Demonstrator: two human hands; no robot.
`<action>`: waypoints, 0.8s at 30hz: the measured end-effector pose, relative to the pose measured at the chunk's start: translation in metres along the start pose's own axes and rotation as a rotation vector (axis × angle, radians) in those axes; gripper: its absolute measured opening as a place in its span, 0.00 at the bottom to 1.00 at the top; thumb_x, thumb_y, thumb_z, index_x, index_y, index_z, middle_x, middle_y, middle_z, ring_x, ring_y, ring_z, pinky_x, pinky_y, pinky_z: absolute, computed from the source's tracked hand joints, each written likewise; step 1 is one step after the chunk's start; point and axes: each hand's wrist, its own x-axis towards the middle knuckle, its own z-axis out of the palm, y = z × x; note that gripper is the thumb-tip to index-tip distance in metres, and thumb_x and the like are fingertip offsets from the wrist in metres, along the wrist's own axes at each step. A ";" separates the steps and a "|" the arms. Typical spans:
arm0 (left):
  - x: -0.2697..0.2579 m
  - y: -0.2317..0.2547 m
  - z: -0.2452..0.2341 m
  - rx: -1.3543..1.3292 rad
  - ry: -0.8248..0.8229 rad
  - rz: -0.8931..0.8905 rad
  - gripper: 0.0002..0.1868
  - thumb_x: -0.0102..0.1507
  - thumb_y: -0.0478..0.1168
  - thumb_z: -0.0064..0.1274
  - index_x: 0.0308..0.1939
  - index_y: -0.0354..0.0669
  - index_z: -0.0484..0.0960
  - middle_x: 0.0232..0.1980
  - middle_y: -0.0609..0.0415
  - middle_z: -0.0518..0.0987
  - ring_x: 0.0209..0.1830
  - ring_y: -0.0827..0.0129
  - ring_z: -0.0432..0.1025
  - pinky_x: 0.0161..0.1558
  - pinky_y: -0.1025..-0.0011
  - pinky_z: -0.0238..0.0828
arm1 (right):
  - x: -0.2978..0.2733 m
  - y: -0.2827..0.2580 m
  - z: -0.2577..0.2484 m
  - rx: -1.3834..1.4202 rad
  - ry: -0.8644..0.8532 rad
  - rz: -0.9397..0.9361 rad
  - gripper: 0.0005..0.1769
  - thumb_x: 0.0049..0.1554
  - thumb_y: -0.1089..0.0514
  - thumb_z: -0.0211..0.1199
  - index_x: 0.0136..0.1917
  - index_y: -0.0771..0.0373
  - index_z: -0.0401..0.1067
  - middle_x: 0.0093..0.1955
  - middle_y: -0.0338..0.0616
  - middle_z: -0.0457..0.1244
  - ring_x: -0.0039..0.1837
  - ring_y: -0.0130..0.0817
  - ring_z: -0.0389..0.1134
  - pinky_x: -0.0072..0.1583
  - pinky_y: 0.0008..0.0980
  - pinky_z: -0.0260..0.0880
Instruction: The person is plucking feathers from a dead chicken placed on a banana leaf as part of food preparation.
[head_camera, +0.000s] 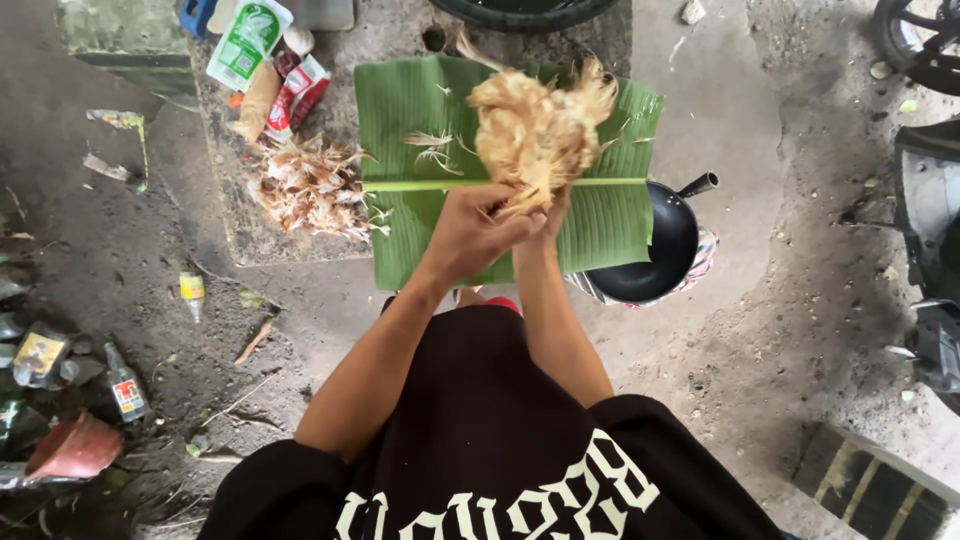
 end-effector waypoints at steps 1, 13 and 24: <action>-0.001 -0.001 -0.004 -0.002 -0.002 0.000 0.12 0.62 0.39 0.63 0.44 0.33 0.88 0.35 0.58 0.82 0.35 0.83 0.71 0.37 0.77 0.70 | 0.003 -0.008 0.003 -0.002 0.001 -0.002 0.37 0.69 0.33 0.44 0.75 0.64 0.62 0.68 0.55 0.64 0.63 0.52 0.68 0.66 0.50 0.69; 0.000 -0.211 -0.097 -0.397 0.255 -0.388 0.11 0.69 0.40 0.55 0.42 0.38 0.89 0.31 0.58 0.81 0.25 0.82 0.68 0.27 0.82 0.61 | 0.021 0.023 -0.006 -1.026 0.601 -0.149 0.40 0.50 0.61 0.75 0.69 0.70 0.58 0.69 0.54 0.63 0.67 0.39 0.66 0.68 0.40 0.65; 0.034 -0.230 -0.086 0.761 -0.078 -0.474 0.35 0.56 0.60 0.64 0.56 0.39 0.77 0.47 0.35 0.82 0.47 0.42 0.77 0.50 0.52 0.72 | -0.020 0.015 0.062 -1.361 0.464 -0.059 0.18 0.54 0.54 0.70 0.51 0.70 0.74 0.46 0.49 0.72 0.45 0.38 0.75 0.45 0.37 0.80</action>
